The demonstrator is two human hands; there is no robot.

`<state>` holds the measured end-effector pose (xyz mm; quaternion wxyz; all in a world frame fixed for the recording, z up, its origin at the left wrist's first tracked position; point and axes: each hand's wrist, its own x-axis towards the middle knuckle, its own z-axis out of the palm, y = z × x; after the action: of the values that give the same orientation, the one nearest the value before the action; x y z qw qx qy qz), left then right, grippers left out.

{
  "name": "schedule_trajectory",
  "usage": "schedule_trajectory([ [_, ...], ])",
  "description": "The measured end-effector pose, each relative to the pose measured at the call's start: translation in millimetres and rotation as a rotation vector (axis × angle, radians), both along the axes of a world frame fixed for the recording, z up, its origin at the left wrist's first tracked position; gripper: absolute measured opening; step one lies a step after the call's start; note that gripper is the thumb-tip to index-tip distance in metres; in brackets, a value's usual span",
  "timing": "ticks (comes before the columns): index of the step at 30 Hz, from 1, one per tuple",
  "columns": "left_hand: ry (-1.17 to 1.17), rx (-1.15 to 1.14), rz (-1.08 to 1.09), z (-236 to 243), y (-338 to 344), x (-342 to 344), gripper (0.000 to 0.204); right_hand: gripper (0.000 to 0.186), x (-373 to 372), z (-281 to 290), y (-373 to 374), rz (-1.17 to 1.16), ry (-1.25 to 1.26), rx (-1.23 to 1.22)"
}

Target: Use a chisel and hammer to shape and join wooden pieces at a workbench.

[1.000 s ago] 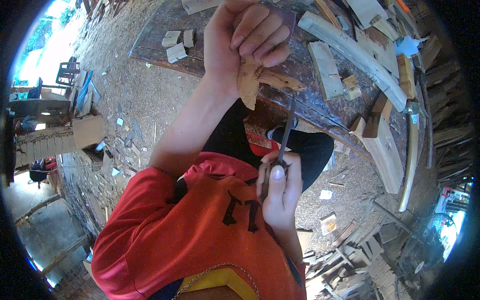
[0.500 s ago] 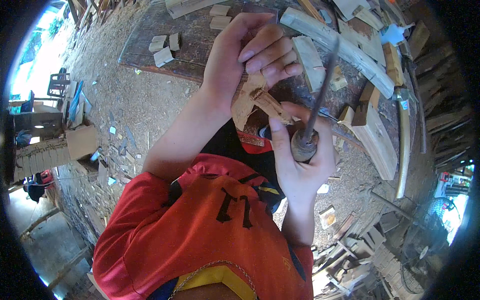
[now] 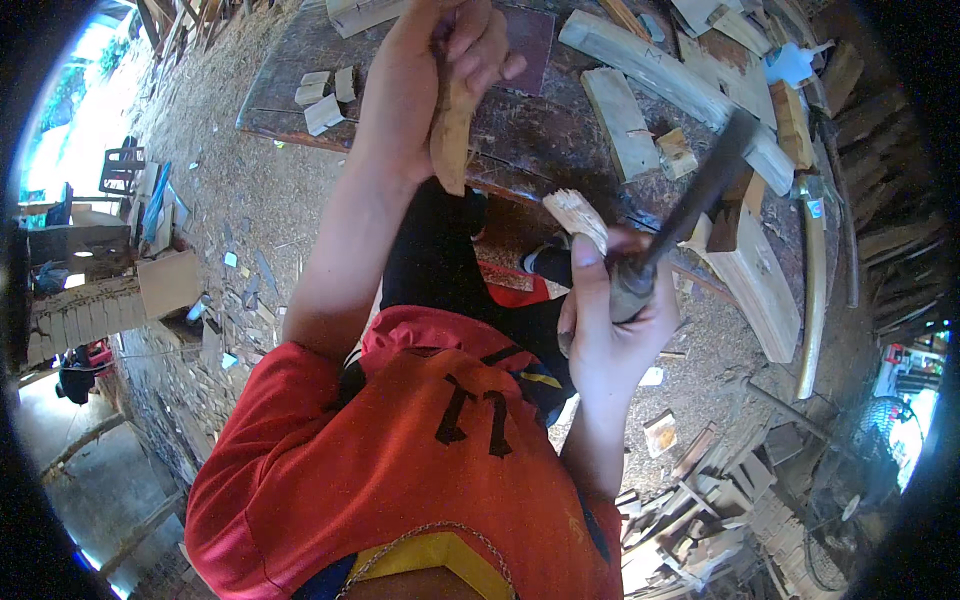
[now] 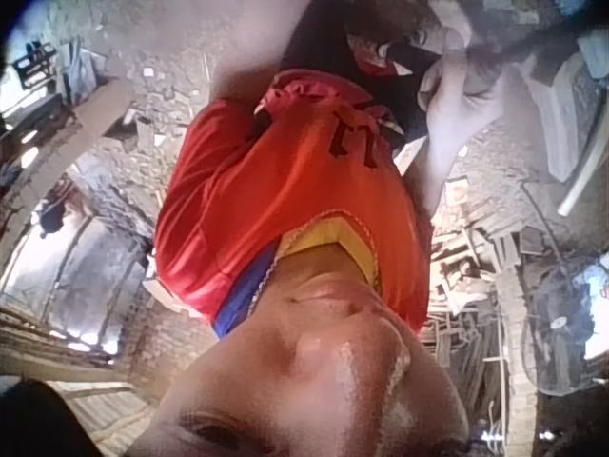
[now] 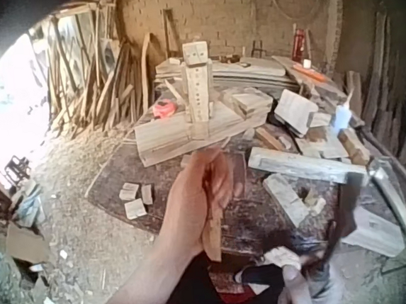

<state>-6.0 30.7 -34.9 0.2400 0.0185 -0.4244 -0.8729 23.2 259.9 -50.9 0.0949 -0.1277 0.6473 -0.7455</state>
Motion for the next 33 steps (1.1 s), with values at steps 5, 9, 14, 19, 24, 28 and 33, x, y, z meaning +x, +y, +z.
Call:
schedule_trajectory([
  [5,-0.192,-0.683,0.340,-6,-6,-5,0.047,0.029,-11,-1,6,0.076,0.071,0.312],
  [9,-0.232,-0.908,0.432,-12,-8,-1,0.042,0.044,-12,-10,8,0.131,0.136,0.314],
  [14,-0.128,-1.044,0.453,-12,-13,0,0.039,0.051,-11,-11,18,0.202,0.039,0.180],
  [19,-0.087,-1.060,0.624,-5,-8,20,0.034,0.052,-11,10,25,0.303,-0.059,0.057],
  [24,0.233,-1.702,0.523,-2,-2,59,0.052,0.062,-1,35,19,0.399,-0.224,-0.015],
  [28,0.501,-1.755,0.452,-23,32,66,0.053,0.065,13,49,14,0.486,-0.384,-0.002],
  [33,0.464,-1.931,0.404,-26,46,69,0.056,0.066,14,63,15,0.412,-0.290,0.062],
])
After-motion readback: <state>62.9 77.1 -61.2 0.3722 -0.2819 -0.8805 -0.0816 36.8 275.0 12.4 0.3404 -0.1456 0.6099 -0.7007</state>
